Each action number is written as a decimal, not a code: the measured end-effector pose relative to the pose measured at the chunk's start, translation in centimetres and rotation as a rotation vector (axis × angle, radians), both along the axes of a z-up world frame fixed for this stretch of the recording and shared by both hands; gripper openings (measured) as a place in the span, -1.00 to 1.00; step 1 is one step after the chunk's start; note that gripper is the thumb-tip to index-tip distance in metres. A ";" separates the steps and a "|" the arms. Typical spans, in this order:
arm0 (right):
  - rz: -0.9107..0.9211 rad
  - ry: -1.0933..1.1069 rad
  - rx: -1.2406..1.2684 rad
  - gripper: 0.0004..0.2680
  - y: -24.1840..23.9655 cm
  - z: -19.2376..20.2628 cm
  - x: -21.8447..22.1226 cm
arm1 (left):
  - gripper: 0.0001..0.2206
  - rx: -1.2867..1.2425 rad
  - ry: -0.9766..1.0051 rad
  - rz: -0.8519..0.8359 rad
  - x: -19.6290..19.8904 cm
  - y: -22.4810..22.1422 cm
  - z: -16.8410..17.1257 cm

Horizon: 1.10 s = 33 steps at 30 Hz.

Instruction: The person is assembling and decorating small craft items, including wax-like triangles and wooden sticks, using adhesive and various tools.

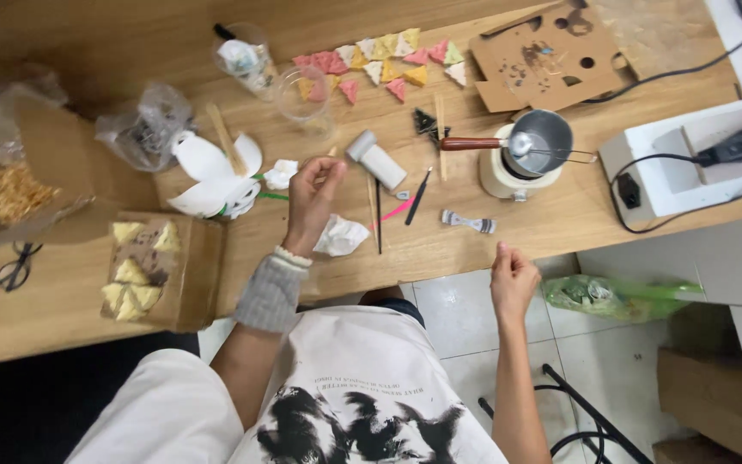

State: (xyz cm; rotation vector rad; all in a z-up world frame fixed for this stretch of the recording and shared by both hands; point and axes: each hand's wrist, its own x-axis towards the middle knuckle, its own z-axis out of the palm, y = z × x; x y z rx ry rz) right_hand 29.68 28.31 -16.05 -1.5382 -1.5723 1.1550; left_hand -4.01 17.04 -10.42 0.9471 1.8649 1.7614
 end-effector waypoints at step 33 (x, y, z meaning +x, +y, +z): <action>1.054 -0.241 0.129 -0.83 -14.4 4.2 -22.5 | -0.94 -0.019 -0.028 0.794 -7.3 -39.0 4.5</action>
